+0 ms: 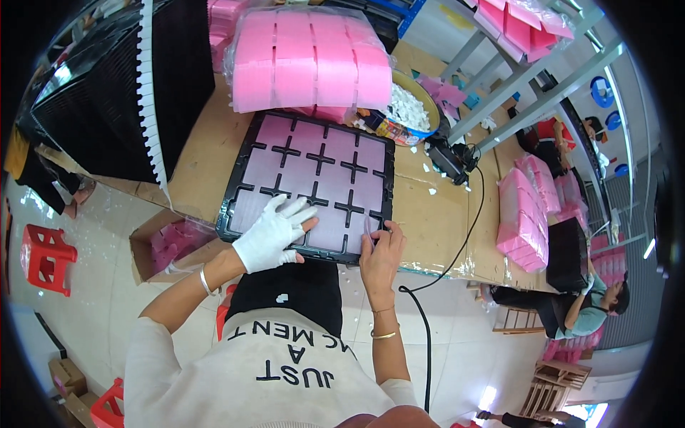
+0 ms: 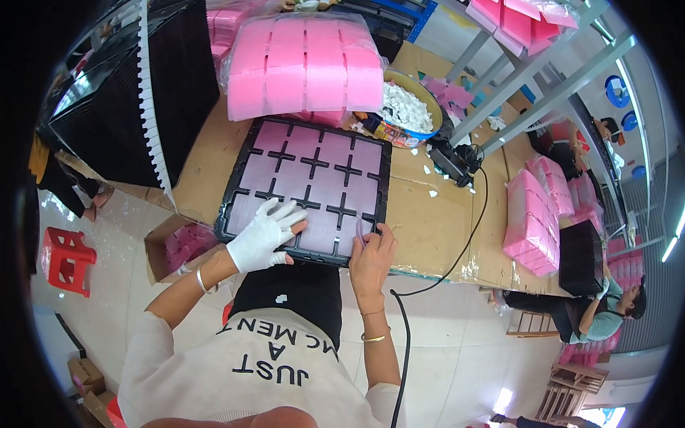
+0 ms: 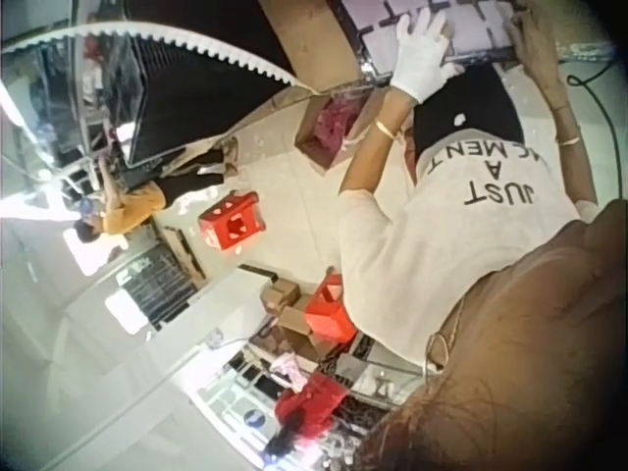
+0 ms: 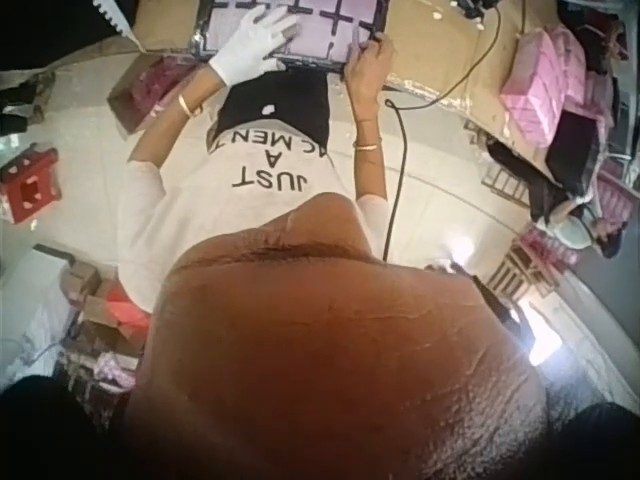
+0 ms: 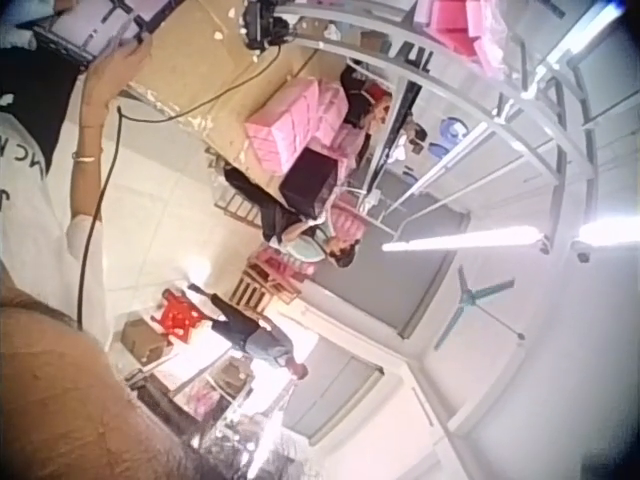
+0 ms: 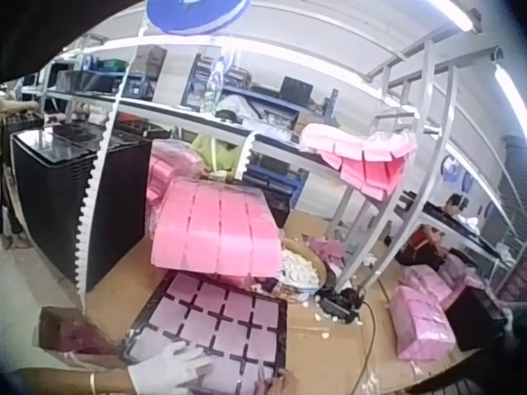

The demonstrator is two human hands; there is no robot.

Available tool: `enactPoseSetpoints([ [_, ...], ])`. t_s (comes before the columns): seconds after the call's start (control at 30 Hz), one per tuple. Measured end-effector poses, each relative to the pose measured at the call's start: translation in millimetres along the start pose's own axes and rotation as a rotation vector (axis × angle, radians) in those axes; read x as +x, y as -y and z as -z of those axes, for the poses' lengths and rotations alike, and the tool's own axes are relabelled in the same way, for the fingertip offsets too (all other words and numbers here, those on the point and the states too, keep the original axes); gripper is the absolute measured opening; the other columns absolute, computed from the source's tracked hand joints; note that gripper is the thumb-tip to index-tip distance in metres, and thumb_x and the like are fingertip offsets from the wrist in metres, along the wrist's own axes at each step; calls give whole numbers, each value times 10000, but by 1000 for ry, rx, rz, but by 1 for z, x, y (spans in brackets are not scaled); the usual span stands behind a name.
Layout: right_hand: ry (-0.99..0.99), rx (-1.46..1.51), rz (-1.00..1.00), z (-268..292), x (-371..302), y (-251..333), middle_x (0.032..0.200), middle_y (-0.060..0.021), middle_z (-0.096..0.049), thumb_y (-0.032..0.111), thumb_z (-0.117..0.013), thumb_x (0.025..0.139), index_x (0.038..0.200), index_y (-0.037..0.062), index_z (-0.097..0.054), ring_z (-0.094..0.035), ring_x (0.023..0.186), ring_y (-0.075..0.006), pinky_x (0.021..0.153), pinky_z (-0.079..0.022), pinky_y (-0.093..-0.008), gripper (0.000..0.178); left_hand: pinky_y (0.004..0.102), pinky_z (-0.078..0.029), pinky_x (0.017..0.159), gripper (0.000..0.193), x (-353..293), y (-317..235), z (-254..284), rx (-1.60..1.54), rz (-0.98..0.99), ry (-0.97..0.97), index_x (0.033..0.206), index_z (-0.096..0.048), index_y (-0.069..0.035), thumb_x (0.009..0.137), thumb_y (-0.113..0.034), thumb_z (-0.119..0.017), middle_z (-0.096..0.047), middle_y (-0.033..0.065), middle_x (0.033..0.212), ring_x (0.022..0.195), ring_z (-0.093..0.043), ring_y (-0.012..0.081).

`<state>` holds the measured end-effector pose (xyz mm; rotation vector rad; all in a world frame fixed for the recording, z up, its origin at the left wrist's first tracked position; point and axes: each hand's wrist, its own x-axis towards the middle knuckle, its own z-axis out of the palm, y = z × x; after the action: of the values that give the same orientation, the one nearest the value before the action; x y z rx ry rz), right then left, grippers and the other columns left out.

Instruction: The person assembles pink foam pads into a grid-like black plastic tray by hand, fitting each pad into a slot.

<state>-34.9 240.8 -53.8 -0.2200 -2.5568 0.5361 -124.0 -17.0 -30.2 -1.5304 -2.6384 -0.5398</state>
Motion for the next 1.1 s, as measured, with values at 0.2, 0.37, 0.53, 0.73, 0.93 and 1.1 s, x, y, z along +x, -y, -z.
enactPoseSetpoints([
  [0.2, -4, -34, -16, -4, 5, 5, 1168, -215, -570, 16, -674, 900, 967, -38, -578, -560, 1069, -386, 897, -471, -471, 129, 577, -220, 1228, 845, 17, 6, -1, -20, -107, 160, 1441, -548, -31, 769, -475, -800, -512, 140, 1524, 1479, -389, 339],
  [0.37, 205, -65, -266, 10, 12, 23, 1109, -189, -585, 19, -646, 931, 1036, -9, -557, -612, 925, -327, 790, -506, -437, 140, 592, -212, 1229, 880, 26, 11, 6, -46, -144, 240, 1458, -537, -52, 750, -504, -798, -506, 125, 1531, 1479, -387, 343],
  [0.53, 41, 170, -204, 17, 11, 17, 1143, -200, -556, -11, -628, 936, 1178, -16, -552, -602, 957, -356, 757, -508, -423, 254, 599, -191, 1234, 947, 31, 19, 3, -111, -200, 240, 1473, -519, -59, 726, -578, -781, -495, 124, 1542, 1490, -371, 346],
  [0.73, 44, 189, -259, 11, 0, 9, 1171, -189, -545, -74, -622, 886, 1089, -4, -628, -587, 1018, -344, 808, -510, -405, 215, 589, -183, 1234, 966, 47, 23, -2, -106, -297, 295, 1487, -502, -61, 735, -612, -758, -479, 140, 1553, 1519, -330, 299],
  [0.93, -55, 125, -181, 4, -5, -1, 1173, -128, -550, -82, -651, 863, 1067, 1, -666, -444, 663, -153, 663, -452, -309, 221, 603, -159, 1240, 1131, 58, 13, -17, -192, -380, 327, 1547, -407, -43, 670, -667, -753, -412, 194, 1592, 1511, -345, 332],
  [1.1, -73, 108, -244, 11, -6, 3, 1267, -158, -547, -39, -631, 904, 1224, 0, -612, -585, 944, -221, 892, -480, -332, 323, 539, -168, 1255, 1102, 73, 3, -19, -200, -418, 323, 1536, -419, -28, 685, -613, -804, -409, 238, 1583, 1502, -366, 325],
])
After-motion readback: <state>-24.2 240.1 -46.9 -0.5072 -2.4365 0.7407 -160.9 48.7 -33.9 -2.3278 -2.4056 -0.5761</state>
